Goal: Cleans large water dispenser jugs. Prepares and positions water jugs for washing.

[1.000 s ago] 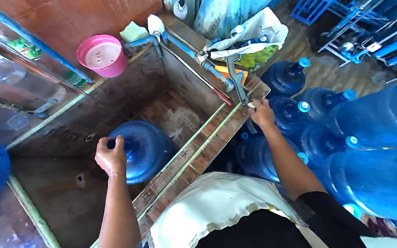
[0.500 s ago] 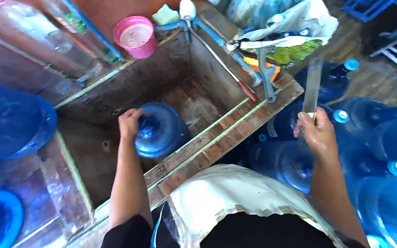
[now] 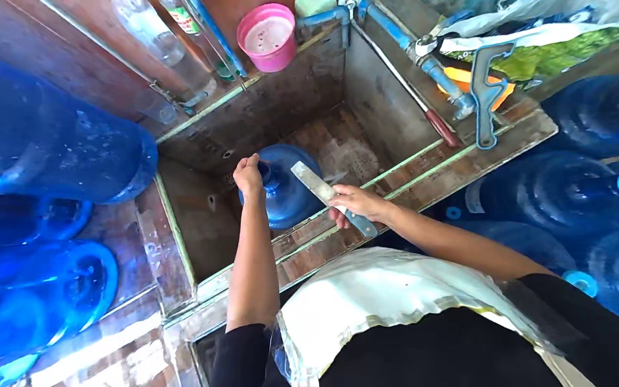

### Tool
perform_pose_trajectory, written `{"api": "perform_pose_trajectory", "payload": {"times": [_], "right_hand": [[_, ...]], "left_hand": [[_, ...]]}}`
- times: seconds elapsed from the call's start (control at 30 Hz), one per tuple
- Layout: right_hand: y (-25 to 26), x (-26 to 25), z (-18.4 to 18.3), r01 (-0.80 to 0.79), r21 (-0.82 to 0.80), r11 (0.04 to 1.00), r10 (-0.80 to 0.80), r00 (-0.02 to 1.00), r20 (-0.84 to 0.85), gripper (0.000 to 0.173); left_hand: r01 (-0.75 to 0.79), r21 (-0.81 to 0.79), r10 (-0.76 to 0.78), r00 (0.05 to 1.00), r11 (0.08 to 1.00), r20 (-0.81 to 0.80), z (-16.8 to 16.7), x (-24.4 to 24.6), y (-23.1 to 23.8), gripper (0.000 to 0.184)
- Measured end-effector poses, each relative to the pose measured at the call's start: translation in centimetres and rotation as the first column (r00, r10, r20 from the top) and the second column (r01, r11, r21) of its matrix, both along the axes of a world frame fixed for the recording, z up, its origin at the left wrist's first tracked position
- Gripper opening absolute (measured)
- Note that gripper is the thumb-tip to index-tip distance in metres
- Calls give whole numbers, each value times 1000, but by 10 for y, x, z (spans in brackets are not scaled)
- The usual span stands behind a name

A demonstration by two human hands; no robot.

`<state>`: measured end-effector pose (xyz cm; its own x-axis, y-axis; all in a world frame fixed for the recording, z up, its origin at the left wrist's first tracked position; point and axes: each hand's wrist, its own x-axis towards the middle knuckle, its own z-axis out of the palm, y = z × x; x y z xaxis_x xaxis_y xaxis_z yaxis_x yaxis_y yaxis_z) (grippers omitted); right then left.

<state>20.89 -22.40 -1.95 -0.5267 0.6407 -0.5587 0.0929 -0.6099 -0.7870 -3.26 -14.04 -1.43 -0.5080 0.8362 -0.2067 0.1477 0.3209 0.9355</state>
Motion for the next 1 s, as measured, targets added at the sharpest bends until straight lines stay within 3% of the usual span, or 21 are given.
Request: {"api": "perform_pose_trajectory", "payload": {"times": [0.17,0.33,0.77,0.87,1.0], "right_hand": [[3,-23,7,-55,-68,996,60,995,76,21],[13,-38,19,-32,-94,995,48,985,166,31],[25,-46,10,-184,-18,983,185,968,170,24],[31,-48,16,-264,4,964,252,924,286,25],[41,-53,31,-433,59,900,346,789,508,28]], "left_hand": [[-126,32,126,992,991,14,-6,-14,-4,22],[-126,49,125,992,991,9,-5,-15,-3,19],[-130,32,131,991,991,-38,-7,-16,-4,21],[-116,20,117,992,993,-39,-7,-17,-3,22],[-98,22,99,994,995,-37,-5,-16,-3,23]]}}
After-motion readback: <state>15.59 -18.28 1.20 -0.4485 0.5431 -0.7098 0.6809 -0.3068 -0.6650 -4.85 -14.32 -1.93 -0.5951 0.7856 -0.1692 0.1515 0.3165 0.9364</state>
